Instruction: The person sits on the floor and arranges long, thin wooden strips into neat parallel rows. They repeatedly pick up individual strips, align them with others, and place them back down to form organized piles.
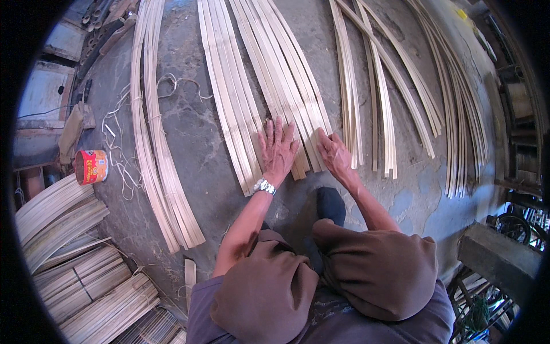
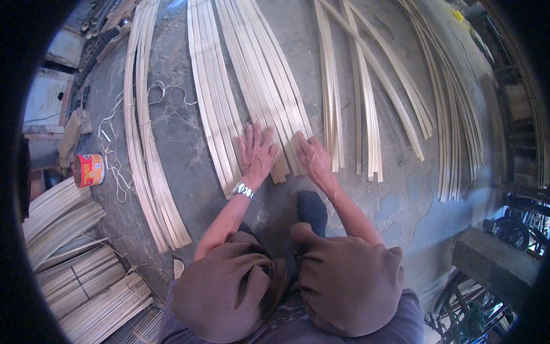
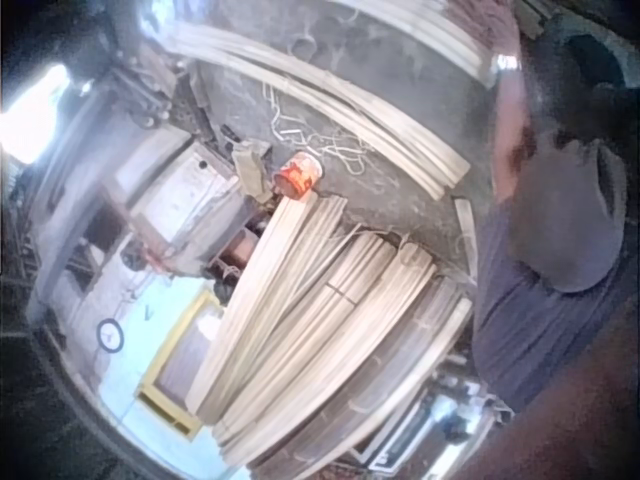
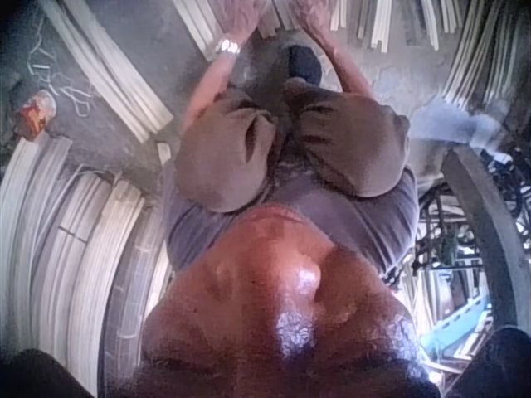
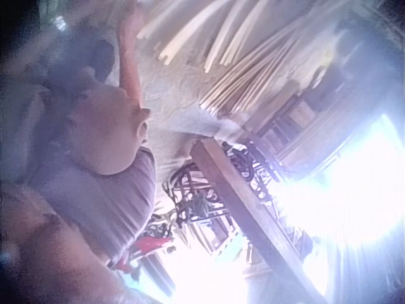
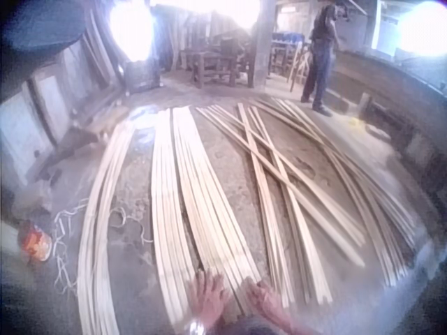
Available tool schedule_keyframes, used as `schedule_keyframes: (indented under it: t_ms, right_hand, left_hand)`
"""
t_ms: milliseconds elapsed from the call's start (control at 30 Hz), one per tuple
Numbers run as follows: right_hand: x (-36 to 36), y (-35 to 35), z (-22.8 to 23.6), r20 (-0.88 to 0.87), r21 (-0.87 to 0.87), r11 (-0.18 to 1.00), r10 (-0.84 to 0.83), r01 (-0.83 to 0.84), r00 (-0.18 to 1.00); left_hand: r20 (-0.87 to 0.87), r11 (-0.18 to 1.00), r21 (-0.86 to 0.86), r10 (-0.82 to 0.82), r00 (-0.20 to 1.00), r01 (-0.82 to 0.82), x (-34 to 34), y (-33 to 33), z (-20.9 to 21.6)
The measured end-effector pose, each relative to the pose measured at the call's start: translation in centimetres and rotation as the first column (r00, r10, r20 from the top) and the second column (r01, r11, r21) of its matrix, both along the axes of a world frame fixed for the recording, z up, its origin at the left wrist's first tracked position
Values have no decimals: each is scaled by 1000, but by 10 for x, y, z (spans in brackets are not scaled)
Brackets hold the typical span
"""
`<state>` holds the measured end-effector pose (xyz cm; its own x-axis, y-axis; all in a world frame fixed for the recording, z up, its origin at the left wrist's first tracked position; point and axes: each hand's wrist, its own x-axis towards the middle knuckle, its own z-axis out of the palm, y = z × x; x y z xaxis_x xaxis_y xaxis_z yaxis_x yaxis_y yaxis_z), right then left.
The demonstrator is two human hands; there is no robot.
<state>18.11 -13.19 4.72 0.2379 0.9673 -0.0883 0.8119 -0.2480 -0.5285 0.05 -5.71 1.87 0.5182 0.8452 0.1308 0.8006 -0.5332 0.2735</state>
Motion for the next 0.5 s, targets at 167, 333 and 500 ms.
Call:
schedule_keyframes:
  t_ms: [167, 333, 500]
  right_hand:
    - [-3, -10, 6, 25, -1, 983, 181, -181, 983]
    - [10, -21, 6, 61, -57, 922, 387, -384, 920]
    - [12, -21, 6, -56, -92, 930, 351, -355, 935]
  left_hand:
    - [6, 999, -25, -20, 1000, 21, -1, 2, -8]
    - [51, 998, -61, -25, 998, 28, -1, 1, -7]
    - [85, 997, -74, -9, 996, 15, 1, 1, -8]
